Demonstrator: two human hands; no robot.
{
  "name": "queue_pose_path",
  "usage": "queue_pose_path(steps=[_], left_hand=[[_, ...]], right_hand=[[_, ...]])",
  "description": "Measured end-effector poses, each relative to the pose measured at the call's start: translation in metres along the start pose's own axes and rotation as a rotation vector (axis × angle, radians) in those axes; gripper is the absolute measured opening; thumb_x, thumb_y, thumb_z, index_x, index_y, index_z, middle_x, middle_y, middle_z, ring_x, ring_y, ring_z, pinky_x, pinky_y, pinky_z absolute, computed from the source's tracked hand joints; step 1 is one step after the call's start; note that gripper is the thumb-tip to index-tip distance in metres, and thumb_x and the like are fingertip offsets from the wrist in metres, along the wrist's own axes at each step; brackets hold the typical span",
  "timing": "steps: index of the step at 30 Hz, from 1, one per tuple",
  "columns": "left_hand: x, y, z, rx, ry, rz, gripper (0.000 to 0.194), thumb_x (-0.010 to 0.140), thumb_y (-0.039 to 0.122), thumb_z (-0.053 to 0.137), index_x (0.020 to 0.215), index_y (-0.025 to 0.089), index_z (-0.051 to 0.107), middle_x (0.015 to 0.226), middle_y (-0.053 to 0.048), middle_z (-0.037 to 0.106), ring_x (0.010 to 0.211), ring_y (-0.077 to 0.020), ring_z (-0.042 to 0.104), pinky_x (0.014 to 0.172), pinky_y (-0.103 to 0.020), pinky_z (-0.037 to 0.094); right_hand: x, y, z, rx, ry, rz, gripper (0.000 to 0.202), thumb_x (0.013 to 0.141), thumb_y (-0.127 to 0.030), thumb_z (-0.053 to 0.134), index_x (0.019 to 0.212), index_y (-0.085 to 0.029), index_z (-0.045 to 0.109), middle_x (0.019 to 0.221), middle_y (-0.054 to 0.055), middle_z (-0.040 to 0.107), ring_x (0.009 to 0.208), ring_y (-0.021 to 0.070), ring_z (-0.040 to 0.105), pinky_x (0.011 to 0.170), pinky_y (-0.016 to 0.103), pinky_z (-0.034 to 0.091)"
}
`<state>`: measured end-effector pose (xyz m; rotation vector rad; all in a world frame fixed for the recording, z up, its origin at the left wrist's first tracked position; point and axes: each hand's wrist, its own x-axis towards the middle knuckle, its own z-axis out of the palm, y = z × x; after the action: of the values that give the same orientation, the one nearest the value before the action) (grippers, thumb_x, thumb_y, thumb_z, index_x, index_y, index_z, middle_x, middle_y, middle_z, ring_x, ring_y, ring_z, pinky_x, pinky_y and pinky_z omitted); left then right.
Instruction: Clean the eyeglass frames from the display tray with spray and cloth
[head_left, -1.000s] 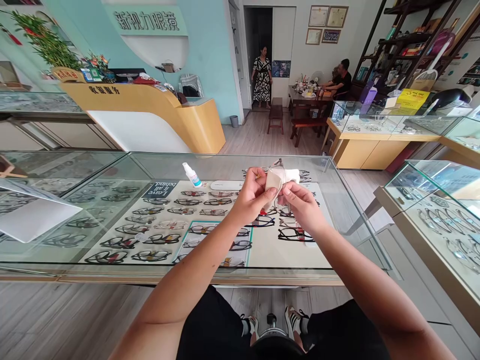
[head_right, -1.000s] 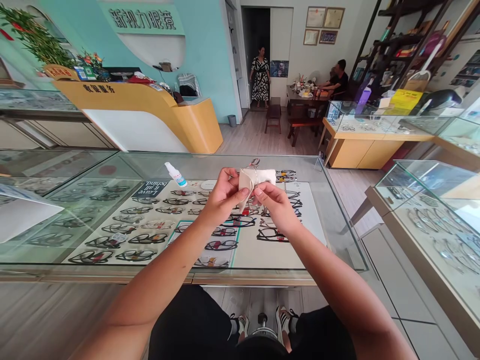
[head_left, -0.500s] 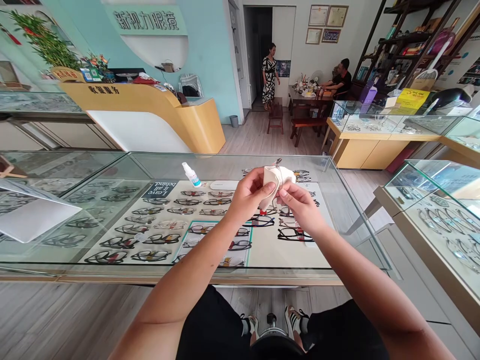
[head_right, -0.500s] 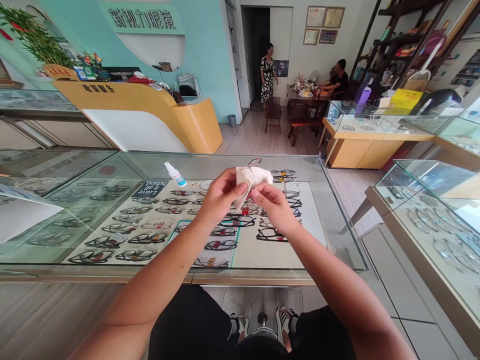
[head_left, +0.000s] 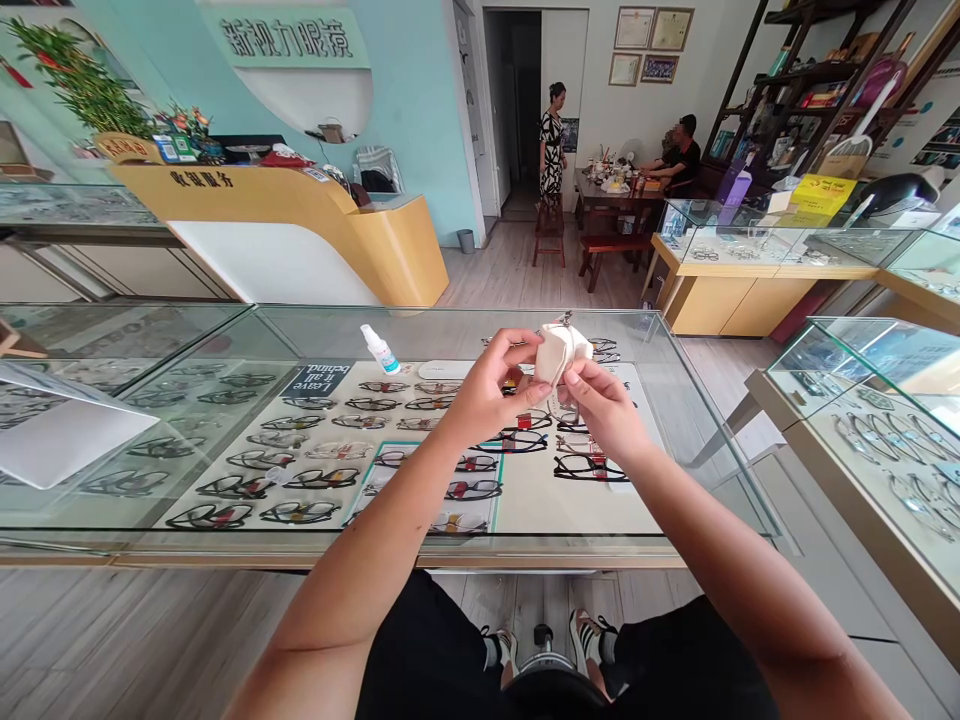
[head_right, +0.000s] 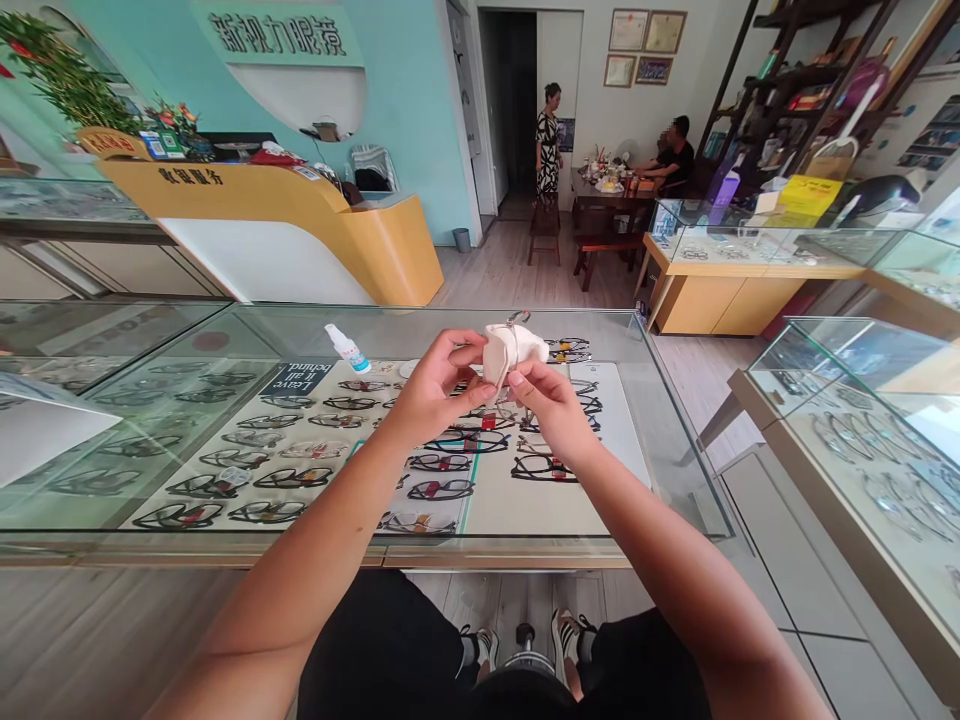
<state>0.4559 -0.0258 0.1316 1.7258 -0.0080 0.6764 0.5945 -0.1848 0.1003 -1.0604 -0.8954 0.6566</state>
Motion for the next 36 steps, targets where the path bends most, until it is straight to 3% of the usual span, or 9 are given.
queue_pose_path(steps=[4,10,13,16,21,25,28,32,36], left_hand=[[0.001,-0.003,-0.004,-0.087,-0.014,-0.031,0.043,0.099,0.047,0.088,0.13,0.026,0.067,0.128,-0.011,0.084,0.097,-0.0209,0.072,0.084,-0.031,0.056],[0.002,-0.003,-0.007,0.082,-0.037,0.056,0.055,0.087,0.018,0.089,0.135,0.026,0.065,0.133,-0.011,0.083,0.114,-0.0233,0.071,0.097,-0.033,0.053],[0.002,-0.003,-0.007,0.025,-0.049,0.051,0.054,0.087,0.021,0.09,0.134,0.027,0.065,0.136,-0.013,0.081,0.12,-0.0262,0.072,0.094,-0.033,0.056],[0.001,-0.002,-0.002,-0.118,-0.014,0.015,0.047,0.093,0.041,0.092,0.127,0.028,0.063,0.122,-0.01,0.084,0.096,-0.0224,0.074,0.074,-0.029,0.056],[0.003,0.0,0.014,-0.233,0.177,-0.089,0.061,0.088,0.065,0.095,0.126,0.028,0.065,0.085,0.0,0.077,0.055,-0.0112,0.053,0.049,-0.024,0.036],[0.005,-0.005,0.017,-0.29,0.189,-0.173,0.06,0.076,0.065,0.104,0.105,0.023,0.072,0.076,0.003,0.068,0.052,-0.0077,0.045,0.046,-0.023,0.029],[0.006,-0.008,0.015,-0.324,0.163,-0.221,0.059,0.073,0.063,0.106,0.089,0.02,0.068,0.073,0.004,0.061,0.057,-0.0074,0.049,0.049,-0.021,0.033],[0.005,-0.008,0.015,-0.375,0.144,-0.255,0.059,0.072,0.056,0.109,0.091,0.02,0.067,0.084,0.002,0.066,0.071,-0.0111,0.062,0.059,-0.022,0.048],[0.005,-0.007,0.015,-0.436,0.118,-0.263,0.057,0.074,0.048,0.109,0.097,0.022,0.064,0.083,0.004,0.067,0.063,-0.0096,0.059,0.052,-0.022,0.042]], right_hand=[[0.0,0.0,0.0,-0.014,0.002,-0.004,0.053,0.089,-0.08,0.088,0.091,-0.028,0.075,0.082,0.0,0.065,0.081,0.02,0.056,0.081,0.036,0.048],[0.001,-0.001,0.0,0.016,0.008,-0.001,0.051,0.089,-0.077,0.089,0.092,-0.028,0.076,0.085,0.0,0.066,0.081,0.0192,0.057,0.081,0.035,0.048],[0.0,-0.001,0.0,0.026,0.001,-0.003,0.049,0.09,-0.075,0.089,0.092,-0.028,0.076,0.086,0.0,0.066,0.082,0.0191,0.057,0.082,0.035,0.048],[-0.001,-0.002,0.001,0.006,-0.022,-0.003,0.046,0.095,-0.072,0.086,0.093,-0.028,0.076,0.093,0.001,0.072,0.084,0.0195,0.057,0.084,0.035,0.05],[-0.002,-0.002,0.008,0.0,-0.065,-0.008,0.048,0.092,-0.074,0.088,0.092,-0.028,0.076,0.09,0.002,0.071,0.084,0.02,0.058,0.086,0.036,0.054],[-0.003,-0.003,0.012,-0.006,-0.088,0.011,0.05,0.09,-0.075,0.089,0.091,-0.027,0.076,0.085,0.0,0.066,0.081,0.0189,0.057,0.084,0.036,0.054],[-0.003,-0.003,0.012,-0.02,-0.102,-0.003,0.048,0.093,-0.074,0.088,0.092,-0.027,0.077,0.086,0.0,0.068,0.079,0.0179,0.056,0.081,0.035,0.052],[-0.002,-0.002,0.01,-0.04,-0.1,-0.019,0.048,0.093,-0.072,0.089,0.092,-0.026,0.076,0.086,0.0,0.068,0.079,0.0179,0.055,0.078,0.035,0.05],[-0.001,0.0,0.01,-0.018,-0.097,0.005,0.051,0.092,-0.075,0.088,0.093,-0.025,0.077,0.086,0.0,0.069,0.078,0.0179,0.056,0.078,0.035,0.051]])
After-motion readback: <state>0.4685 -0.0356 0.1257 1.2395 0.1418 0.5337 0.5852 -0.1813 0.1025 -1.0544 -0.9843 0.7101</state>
